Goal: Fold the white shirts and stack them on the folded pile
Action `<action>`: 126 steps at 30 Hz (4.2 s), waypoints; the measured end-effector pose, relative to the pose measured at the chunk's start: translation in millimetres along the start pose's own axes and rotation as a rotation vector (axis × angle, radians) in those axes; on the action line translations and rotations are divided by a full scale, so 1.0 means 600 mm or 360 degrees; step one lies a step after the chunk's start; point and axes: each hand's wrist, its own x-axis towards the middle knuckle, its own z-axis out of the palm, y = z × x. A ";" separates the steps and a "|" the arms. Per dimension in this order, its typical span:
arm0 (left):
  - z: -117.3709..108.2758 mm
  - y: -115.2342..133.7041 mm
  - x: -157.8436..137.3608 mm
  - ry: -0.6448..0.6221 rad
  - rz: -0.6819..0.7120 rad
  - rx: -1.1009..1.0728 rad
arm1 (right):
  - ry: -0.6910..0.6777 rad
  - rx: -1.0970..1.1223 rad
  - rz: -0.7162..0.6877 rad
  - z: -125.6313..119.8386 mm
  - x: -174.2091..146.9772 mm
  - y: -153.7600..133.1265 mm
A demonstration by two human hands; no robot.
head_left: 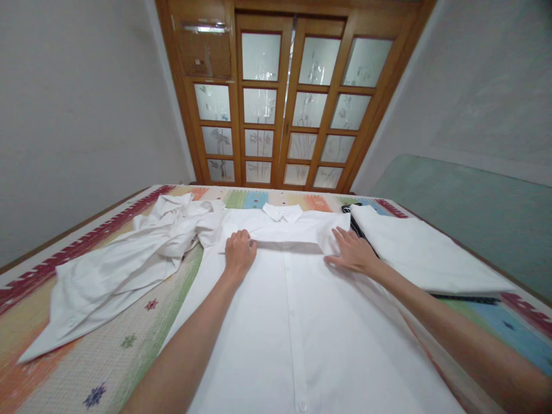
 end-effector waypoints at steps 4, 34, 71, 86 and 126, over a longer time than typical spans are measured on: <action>-0.001 0.000 0.001 0.0026 0.0022 0.0002 | -0.0042 -0.0055 0.0113 0.009 -0.045 -0.032; 0.029 -0.019 0.009 -0.0238 0.0190 0.0018 | 0.0488 -0.0441 -0.0174 0.002 -0.050 -0.026; 0.011 -0.009 0.005 -0.0439 0.0169 0.0012 | 0.0148 -0.0485 0.0032 -0.013 -0.064 0.013; 0.018 -0.011 0.005 -0.0416 0.0170 0.0017 | -0.0044 -0.0484 0.0264 -0.006 -0.019 0.014; 0.014 -0.007 0.003 -0.0352 0.0214 0.0082 | -0.0231 -0.0456 -0.0013 -0.029 -0.078 0.046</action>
